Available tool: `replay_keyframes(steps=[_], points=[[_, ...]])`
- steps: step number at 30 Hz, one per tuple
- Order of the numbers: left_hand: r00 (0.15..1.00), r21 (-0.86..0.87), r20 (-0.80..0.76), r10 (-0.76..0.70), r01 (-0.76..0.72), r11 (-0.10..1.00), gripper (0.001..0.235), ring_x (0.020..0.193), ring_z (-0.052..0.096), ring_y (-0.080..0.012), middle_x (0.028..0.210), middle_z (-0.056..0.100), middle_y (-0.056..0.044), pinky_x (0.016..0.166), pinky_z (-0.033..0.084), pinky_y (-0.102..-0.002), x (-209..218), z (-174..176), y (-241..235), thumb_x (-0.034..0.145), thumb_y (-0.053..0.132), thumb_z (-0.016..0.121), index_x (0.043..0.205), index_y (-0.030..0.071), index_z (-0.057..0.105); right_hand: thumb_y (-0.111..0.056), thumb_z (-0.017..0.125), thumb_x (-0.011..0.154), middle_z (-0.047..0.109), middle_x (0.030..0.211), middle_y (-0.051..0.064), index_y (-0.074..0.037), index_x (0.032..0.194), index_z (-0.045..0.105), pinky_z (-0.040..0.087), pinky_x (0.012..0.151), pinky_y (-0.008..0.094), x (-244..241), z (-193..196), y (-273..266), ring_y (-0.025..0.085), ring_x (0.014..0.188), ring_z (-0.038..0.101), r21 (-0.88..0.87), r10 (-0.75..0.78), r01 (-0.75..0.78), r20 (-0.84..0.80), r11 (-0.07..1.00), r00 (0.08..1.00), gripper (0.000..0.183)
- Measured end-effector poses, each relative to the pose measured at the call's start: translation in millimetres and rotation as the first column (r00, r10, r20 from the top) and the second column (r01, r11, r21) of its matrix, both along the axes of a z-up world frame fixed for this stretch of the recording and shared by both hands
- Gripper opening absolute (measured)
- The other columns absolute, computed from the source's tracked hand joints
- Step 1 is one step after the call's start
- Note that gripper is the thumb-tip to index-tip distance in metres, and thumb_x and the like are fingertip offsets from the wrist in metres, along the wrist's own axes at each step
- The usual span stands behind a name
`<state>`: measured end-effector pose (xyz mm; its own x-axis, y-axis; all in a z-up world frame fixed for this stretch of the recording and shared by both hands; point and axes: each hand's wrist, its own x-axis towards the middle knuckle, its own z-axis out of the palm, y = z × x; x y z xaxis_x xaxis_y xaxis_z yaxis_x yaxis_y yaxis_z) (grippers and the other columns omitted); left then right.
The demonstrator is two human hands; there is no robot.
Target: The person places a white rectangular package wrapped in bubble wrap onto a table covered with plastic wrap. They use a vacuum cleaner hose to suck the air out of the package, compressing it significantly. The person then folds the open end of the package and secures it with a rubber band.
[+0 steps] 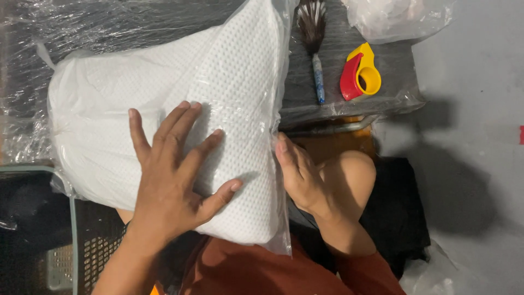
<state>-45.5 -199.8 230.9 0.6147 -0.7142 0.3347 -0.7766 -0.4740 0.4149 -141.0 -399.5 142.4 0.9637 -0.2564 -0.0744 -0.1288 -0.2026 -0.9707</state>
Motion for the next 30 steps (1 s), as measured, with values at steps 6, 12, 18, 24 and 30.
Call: replay_keyframes(steps=[6, 12, 18, 24, 30], points=[[0.996, -0.017, 0.092, -0.010, 0.012, 1.000, 0.053, 0.135, 0.048, -0.0414, 0.136, 0.054, -0.024, 0.123, 0.016, -0.068, 7, 31, -2, 0.085, 0.047, 0.075, 0.112, 0.002, 0.067, -0.031, 0.030, 0.107, 0.072, 0.099, 0.014, 0.003, 0.111, 0.060, 0.050, 0.081, 0.037, 3, 15, 7, 0.024, 0.085, 0.063, 0.049, 0.080, -0.085, 0.100, 0.995, 0.992, 0.046], [0.963, 0.079, 0.222, -0.150, 0.135, 0.988, 0.043, 0.120, 0.058, -0.0338, 0.125, 0.063, -0.019, 0.108, 0.043, -0.048, 23, 48, -10, 0.095, 0.037, 0.070, 0.119, 0.002, 0.072, -0.031, 0.041, 0.104, 0.068, 0.088, 0.007, -0.002, 0.108, 0.061, 0.046, 0.067, 0.033, 11, 32, 14, 0.017, 0.073, 0.057, -0.022, 0.077, -0.076, 0.092, 0.997, 0.993, 0.035], [0.931, 0.140, 0.319, -0.175, 0.136, 0.981, 0.027, 0.095, 0.061, -0.0236, 0.105, 0.069, -0.009, 0.093, 0.047, -0.037, 42, 59, -11, 0.099, 0.027, 0.074, 0.112, 0.003, 0.074, -0.028, 0.046, 0.104, 0.058, 0.074, 0.000, -0.004, 0.099, 0.063, 0.040, 0.061, 0.029, 11, 42, 18, 0.011, 0.066, 0.047, 0.063, 0.050, -0.053, 0.052, 0.997, 0.997, 0.030], [0.836, 0.239, 0.451, -0.313, 0.225, 0.945, 0.034, 0.091, 0.059, -0.0206, 0.097, 0.066, -0.003, 0.089, 0.042, -0.034, 72, 71, -40, 0.095, 0.013, 0.071, 0.129, 0.014, 0.078, -0.029, 0.040, 0.106, 0.052, 0.068, 0.002, -0.003, 0.089, 0.057, 0.038, 0.059, 0.033, 4, 35, 28, 0.015, 0.063, 0.046, 0.044, 0.019, -0.023, 0.076, 0.999, 0.997, 0.036], [0.776, 0.420, 0.294, -0.558, 0.420, 0.805, 0.049, 0.151, 0.028, -0.0283, 0.159, 0.049, -0.010, 0.120, 0.017, -0.053, 104, 49, -79, 0.078, 0.008, 0.063, 0.123, 0.021, 0.075, -0.027, 0.037, 0.108, 0.055, 0.074, 0.002, -0.002, 0.096, 0.058, 0.040, 0.062, 0.032, -2, 40, 32, 0.014, 0.066, 0.047, 0.046, 0.073, -0.081, 0.155, 0.996, 0.985, 0.035]])
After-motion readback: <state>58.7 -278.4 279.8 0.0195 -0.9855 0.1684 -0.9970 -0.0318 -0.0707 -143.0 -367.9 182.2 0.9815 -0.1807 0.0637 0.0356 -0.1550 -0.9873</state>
